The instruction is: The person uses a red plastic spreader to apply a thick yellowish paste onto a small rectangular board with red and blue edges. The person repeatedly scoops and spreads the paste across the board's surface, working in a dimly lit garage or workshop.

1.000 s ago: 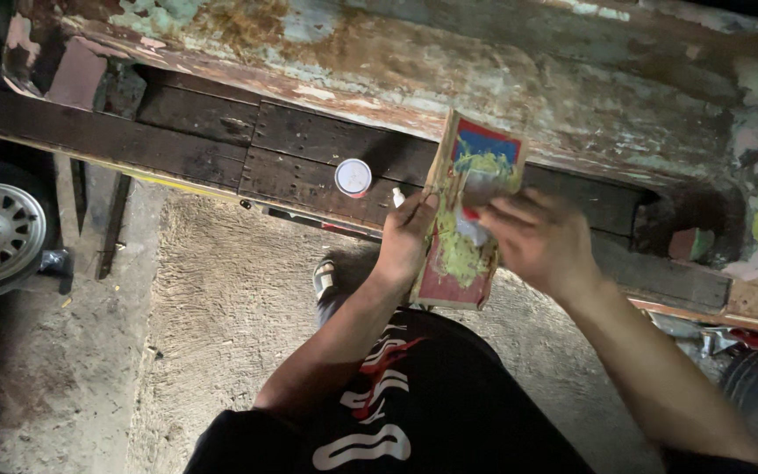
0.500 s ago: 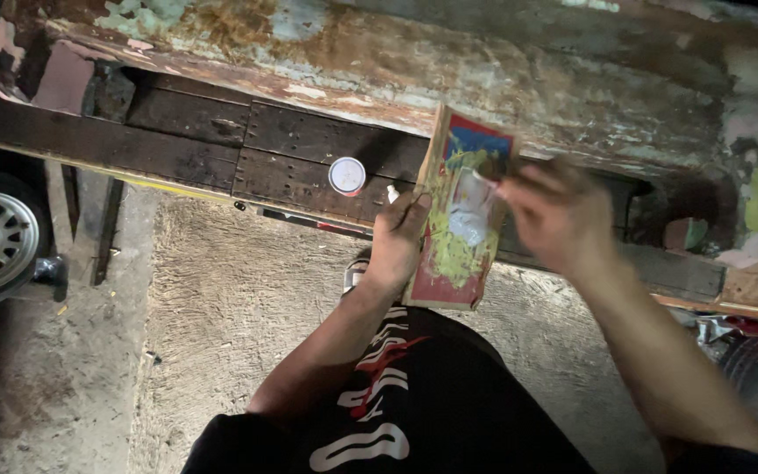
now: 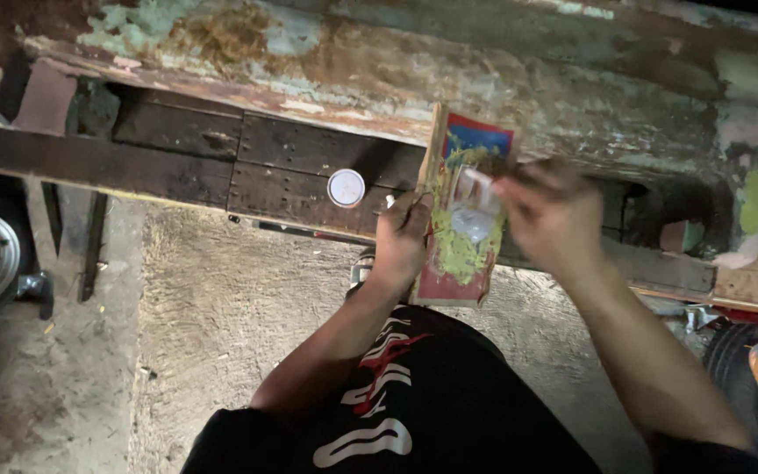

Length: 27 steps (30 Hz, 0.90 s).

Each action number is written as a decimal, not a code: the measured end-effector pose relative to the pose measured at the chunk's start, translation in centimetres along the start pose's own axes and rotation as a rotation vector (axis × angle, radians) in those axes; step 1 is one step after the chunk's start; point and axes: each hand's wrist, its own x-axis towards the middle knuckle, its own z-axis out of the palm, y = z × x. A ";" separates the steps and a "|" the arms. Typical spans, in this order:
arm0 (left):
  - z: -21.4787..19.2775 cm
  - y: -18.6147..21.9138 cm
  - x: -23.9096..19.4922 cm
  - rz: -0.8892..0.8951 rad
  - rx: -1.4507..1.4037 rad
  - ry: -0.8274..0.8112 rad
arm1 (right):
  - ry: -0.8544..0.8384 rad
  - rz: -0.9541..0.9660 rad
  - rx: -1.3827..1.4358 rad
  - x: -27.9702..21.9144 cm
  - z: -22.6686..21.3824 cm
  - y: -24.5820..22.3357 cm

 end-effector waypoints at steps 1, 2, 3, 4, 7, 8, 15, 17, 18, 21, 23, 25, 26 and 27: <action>0.0 0.2 0.4 0.026 -0.014 0.003 | -0.024 0.028 0.036 0.2 0.3 -0.5; 0.1 0.4 0.8 0.052 -0.028 0.005 | -0.049 0.056 0.072 0.2 0.7 -1.3; 0.0 0.5 1.1 0.074 -0.044 0.012 | -0.078 0.083 0.111 0.2 1.0 -1.9; -0.3 0.7 1.4 0.080 -0.010 0.015 | -0.106 0.124 0.166 0.3 1.1 -2.1; -1.3 1.7 2.5 0.161 0.078 0.002 | -0.161 0.246 0.289 1.3 0.9 -1.9; -1.6 2.1 2.8 0.227 0.094 -0.019 | -0.163 0.287 0.303 1.8 0.6 -1.3; -2.5 4.2 4.3 0.296 0.128 -0.068 | -0.083 -0.023 -0.148 4.9 1.9 -1.4; -2.8 4.5 5.1 0.200 0.140 -0.047 | -0.120 0.014 -0.058 4.4 2.2 -2.3; -3.1 4.6 5.4 0.152 0.147 -0.036 | -0.139 0.032 -0.013 4.3 2.4 -2.6; -4.1 4.6 6.3 0.233 0.083 -0.120 | -0.152 0.119 0.118 4.4 2.1 -2.2; -4.5 4.4 6.5 0.226 0.106 -0.145 | -0.121 0.225 0.174 5.1 1.4 -1.1; -4.8 4.2 6.7 0.204 0.129 -0.161 | -0.085 0.225 0.107 6.0 1.3 -0.6; -4.9 4.2 6.8 0.186 0.141 -0.165 | -0.066 0.172 0.011 6.3 1.5 -0.6; -4.9 4.3 6.9 0.171 0.153 -0.171 | -0.046 0.118 -0.085 6.6 1.6 -0.7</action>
